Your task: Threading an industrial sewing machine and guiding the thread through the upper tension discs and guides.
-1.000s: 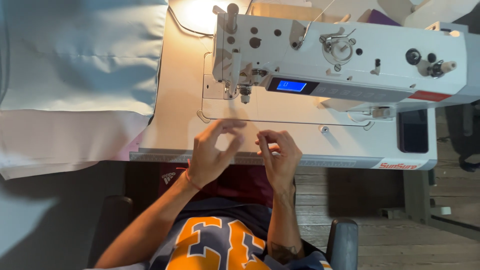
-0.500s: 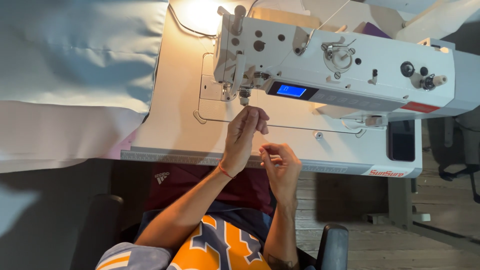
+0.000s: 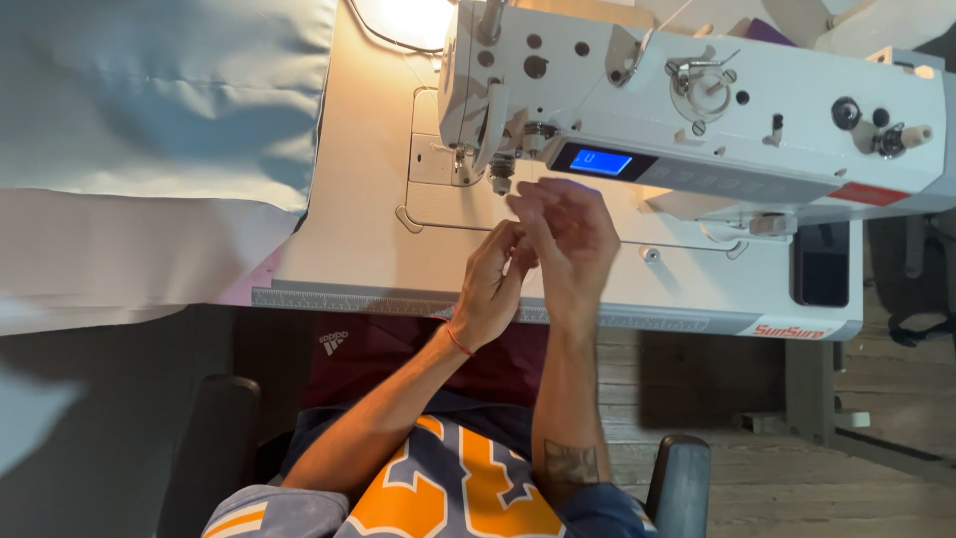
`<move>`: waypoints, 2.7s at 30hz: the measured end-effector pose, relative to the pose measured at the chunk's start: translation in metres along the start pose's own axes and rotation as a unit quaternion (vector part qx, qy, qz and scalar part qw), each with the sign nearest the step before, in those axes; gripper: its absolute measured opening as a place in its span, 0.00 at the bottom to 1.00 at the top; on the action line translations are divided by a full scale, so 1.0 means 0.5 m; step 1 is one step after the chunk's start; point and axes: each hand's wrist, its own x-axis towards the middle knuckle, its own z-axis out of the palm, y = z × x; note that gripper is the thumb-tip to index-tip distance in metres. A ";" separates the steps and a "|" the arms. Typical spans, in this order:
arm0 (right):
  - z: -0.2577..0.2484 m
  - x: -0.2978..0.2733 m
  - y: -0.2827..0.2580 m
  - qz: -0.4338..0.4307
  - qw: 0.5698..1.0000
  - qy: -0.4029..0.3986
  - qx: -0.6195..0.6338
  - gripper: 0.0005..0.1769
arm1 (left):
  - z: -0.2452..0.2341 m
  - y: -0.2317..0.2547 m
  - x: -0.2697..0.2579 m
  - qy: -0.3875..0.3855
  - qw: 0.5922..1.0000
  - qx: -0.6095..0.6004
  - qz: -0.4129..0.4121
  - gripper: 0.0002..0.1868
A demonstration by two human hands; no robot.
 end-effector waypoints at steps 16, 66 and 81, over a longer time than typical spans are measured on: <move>-0.041 -0.078 0.019 0.086 0.993 -0.077 0.022 0.19 | -0.102 0.159 0.014 0.031 0.911 0.316 0.264 0.20; -0.113 -0.120 0.062 0.074 0.965 -0.200 0.154 0.25 | -0.120 0.203 0.018 -0.127 0.858 0.428 0.252 0.11; -0.065 -0.095 0.000 0.002 0.994 -0.110 -0.019 0.08 | -0.151 0.225 0.020 -0.058 0.866 0.436 0.238 0.11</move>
